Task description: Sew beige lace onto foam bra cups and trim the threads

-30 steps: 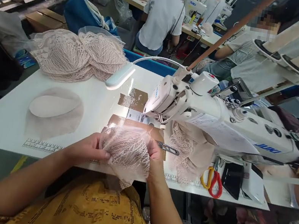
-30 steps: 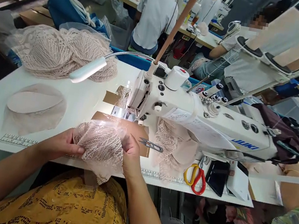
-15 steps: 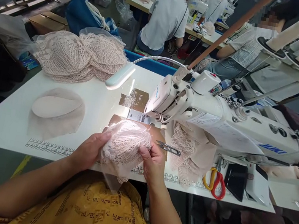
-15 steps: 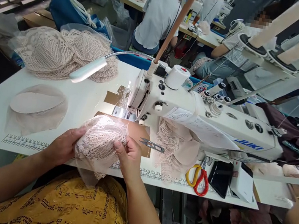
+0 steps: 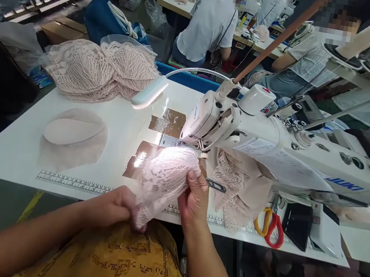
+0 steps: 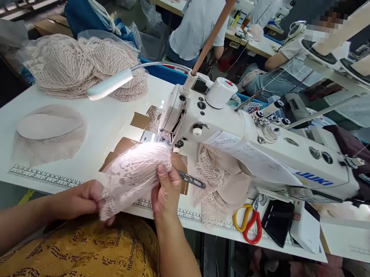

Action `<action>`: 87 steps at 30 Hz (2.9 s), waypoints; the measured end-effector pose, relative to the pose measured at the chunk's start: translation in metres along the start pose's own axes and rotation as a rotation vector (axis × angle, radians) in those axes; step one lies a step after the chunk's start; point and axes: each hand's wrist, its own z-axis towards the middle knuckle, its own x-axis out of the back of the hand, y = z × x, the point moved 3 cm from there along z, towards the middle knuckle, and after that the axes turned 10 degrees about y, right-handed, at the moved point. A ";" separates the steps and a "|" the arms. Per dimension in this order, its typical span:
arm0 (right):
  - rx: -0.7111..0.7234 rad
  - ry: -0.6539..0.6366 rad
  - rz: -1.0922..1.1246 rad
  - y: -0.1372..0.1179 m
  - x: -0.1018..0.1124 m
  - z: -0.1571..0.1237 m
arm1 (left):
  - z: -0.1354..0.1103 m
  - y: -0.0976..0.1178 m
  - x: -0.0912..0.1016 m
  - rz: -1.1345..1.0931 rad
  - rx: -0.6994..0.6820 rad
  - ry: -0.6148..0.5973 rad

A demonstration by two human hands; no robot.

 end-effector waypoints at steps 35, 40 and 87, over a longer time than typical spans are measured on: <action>0.522 -0.441 -0.750 -0.027 -0.027 -0.013 | 0.036 0.053 0.032 0.340 -0.204 0.232; 0.515 -0.440 -0.737 -0.027 -0.025 -0.011 | 0.040 0.055 0.029 0.339 -0.201 0.234; 0.154 -0.650 -0.491 -0.034 -0.014 -0.004 | 0.044 0.052 0.006 0.324 -0.169 0.198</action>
